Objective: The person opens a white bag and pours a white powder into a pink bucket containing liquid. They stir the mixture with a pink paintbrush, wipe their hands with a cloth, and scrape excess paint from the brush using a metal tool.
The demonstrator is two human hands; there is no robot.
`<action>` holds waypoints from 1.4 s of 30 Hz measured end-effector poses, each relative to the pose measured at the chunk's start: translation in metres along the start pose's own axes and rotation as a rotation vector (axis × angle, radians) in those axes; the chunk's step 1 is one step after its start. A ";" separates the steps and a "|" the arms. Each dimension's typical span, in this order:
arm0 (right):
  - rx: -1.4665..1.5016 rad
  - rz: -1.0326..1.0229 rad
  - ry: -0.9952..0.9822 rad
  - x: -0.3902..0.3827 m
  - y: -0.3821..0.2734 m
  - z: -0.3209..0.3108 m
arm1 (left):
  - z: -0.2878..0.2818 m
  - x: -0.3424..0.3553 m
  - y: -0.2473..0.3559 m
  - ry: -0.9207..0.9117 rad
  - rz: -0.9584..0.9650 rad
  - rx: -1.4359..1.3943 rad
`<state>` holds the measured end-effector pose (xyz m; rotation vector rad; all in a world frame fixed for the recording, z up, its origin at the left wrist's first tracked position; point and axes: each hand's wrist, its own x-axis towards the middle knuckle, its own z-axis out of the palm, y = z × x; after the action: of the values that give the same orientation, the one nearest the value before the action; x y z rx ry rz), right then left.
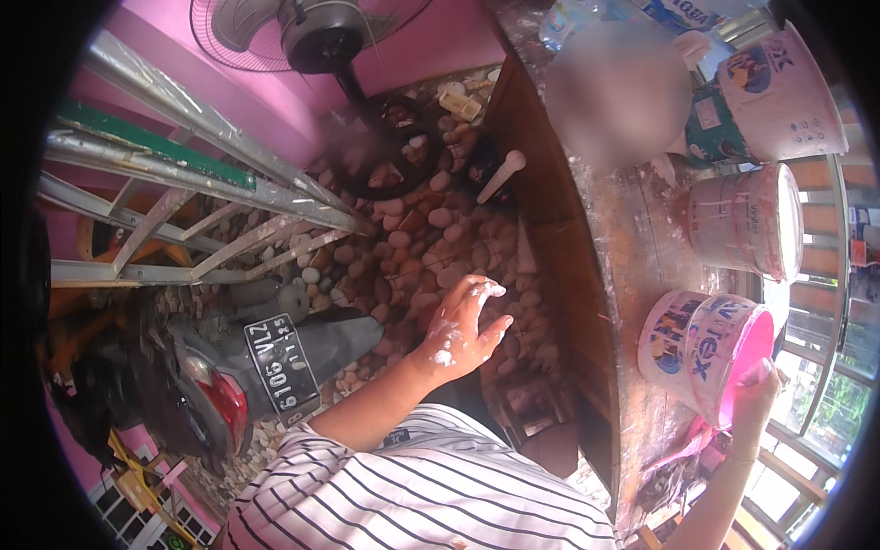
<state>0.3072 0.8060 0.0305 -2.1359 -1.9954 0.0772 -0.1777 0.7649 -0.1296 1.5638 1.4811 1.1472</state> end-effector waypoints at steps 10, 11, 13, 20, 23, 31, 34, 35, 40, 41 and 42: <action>0.077 0.007 -0.075 -0.004 -0.084 -0.022 | 0.019 0.028 0.031 0.012 -0.006 -0.071; 0.073 -0.028 -0.057 -0.004 -0.091 -0.023 | 0.023 0.040 0.036 0.055 0.035 -0.093; 0.068 0.011 -0.027 -0.008 -0.096 -0.026 | 0.034 0.074 0.046 0.142 0.117 -0.142; 0.301 0.039 -0.027 -0.023 -0.107 -0.050 | 0.098 0.234 0.020 0.261 0.127 0.165; 0.279 -0.002 0.017 -0.025 -0.100 -0.058 | 0.121 0.273 0.025 0.158 -0.144 0.125; 0.353 -0.014 0.046 -0.025 -0.099 -0.051 | 0.138 0.284 0.059 0.099 -0.250 0.080; 0.359 -0.032 0.035 -0.023 -0.104 -0.046 | 0.157 0.273 0.039 0.313 -0.011 0.269; 0.383 -0.011 0.050 -0.024 -0.102 -0.043 | 0.164 0.256 0.065 0.316 -0.043 0.196; 0.415 0.006 0.058 -0.025 -0.104 -0.041 | 0.200 0.235 0.074 -0.177 0.402 0.499; 0.408 0.000 0.055 -0.024 -0.104 -0.043 | 0.205 0.238 0.069 -0.253 0.371 0.609; 0.403 -0.009 0.063 -0.024 -0.105 -0.044 | 0.210 0.240 0.065 -0.329 0.337 0.718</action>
<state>0.2111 0.7824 0.0910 -1.8489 -1.7731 0.3725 0.0312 1.0141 -0.1149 2.4240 1.5144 0.4770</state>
